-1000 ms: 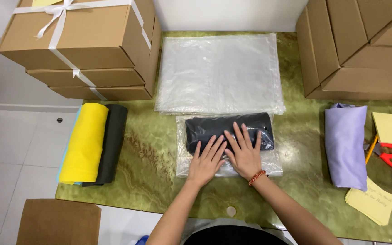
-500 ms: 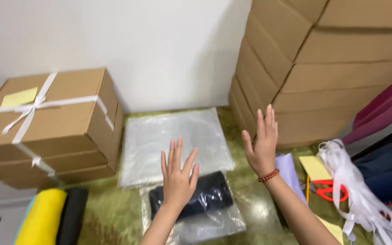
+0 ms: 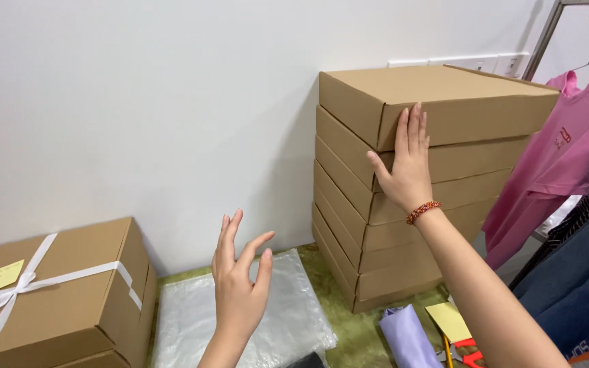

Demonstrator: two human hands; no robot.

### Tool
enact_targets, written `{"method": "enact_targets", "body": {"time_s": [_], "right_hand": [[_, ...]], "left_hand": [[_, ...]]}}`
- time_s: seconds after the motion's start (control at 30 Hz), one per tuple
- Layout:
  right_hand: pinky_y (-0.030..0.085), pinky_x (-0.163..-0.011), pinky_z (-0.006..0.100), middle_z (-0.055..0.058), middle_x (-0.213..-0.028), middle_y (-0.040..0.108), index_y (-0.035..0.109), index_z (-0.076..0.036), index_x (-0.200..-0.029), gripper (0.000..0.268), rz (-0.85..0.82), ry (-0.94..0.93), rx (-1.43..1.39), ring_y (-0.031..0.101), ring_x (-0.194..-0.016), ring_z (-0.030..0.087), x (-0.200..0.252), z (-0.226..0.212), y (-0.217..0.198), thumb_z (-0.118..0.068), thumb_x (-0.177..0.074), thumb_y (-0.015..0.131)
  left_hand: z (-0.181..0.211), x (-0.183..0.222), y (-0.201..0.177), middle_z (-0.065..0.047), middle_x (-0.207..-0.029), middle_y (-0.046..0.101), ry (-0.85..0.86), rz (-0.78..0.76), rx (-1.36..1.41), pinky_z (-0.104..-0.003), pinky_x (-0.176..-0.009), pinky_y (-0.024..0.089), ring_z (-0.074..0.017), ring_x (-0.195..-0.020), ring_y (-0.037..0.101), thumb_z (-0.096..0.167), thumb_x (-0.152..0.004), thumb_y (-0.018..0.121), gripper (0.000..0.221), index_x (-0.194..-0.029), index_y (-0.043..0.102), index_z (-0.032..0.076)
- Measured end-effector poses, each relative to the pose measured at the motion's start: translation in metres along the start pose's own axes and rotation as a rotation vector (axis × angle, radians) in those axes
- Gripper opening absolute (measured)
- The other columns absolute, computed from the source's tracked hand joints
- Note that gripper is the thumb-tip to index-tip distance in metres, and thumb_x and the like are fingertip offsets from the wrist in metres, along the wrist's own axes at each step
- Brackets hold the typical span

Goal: The person ties a white ribbon around a cardboard box, writes on a yellow sticky note, and places it on the box. They then wrap a black rolled item in a clear plastic bag and place it inside another cardboard box.

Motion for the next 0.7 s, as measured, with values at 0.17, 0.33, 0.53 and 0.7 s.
{"method": "enact_targets", "body": {"time_s": [0.17, 0.33, 0.53, 0.7], "right_hand": [[-0.001, -0.132, 0.068, 0.004, -0.18, -0.014, -0.003, -0.013, -0.174, 0.102, -0.065, -0.012, 0.012, -0.014, -0.167, 0.026, -0.031, 0.005, -0.025, -0.011, -0.097, 0.063], [0.008, -0.131, 0.072, 0.007, -0.181, -0.006, 0.002, -0.014, -0.175, 0.121, -0.069, -0.022, 0.154, -0.01, -0.165, 0.031, -0.066, 0.007, -0.051, 0.025, -0.081, 0.068], [0.01, -0.12, 0.082, 0.028, -0.156, 0.033, 0.035, -0.001, -0.158, 0.094, 0.009, -0.189, 0.111, 0.02, -0.154, 0.051, -0.065, -0.028, -0.078, 0.02, -0.076, 0.074], [0.023, -0.115, 0.079, 0.046, -0.151, 0.037, 0.044, 0.021, -0.16, 0.097, 0.178, -0.492, 0.071, 0.032, -0.135, 0.07, -0.027, -0.116, -0.105, 0.027, -0.068, 0.076]], "left_hand": [[-0.004, 0.002, -0.002, -0.004, -0.17, 0.037, 0.003, -0.012, -0.004, -0.056, -0.121, 0.028, -0.0296, -0.164, 0.023, 0.031, -0.105, 0.053, 0.032, -0.123, 0.079, 0.025], [-0.006, 0.007, -0.006, -0.003, -0.17, 0.037, -0.016, -0.018, 0.01, -0.056, -0.121, 0.027, -0.0293, -0.164, 0.023, 0.031, -0.105, 0.054, 0.032, -0.122, 0.08, 0.025], [-0.021, 0.023, -0.021, -0.005, -0.166, 0.043, -0.083, -0.016, 0.021, -0.055, -0.123, 0.026, -0.0307, -0.163, 0.026, 0.029, -0.104, 0.057, 0.029, -0.12, 0.081, 0.026], [-0.027, 0.03, -0.045, 0.001, -0.156, 0.053, -0.337, -0.002, 0.311, -0.035, -0.103, 0.05, -0.0169, -0.145, 0.054, 0.031, -0.103, 0.059, 0.027, -0.124, 0.075, 0.026]]}}
Point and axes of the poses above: each hand's wrist, its own x-axis away from the middle knuckle, its own y-axis out of the palm, z = x × y, the point moved 6 cm from there along -x, towards the middle knuckle
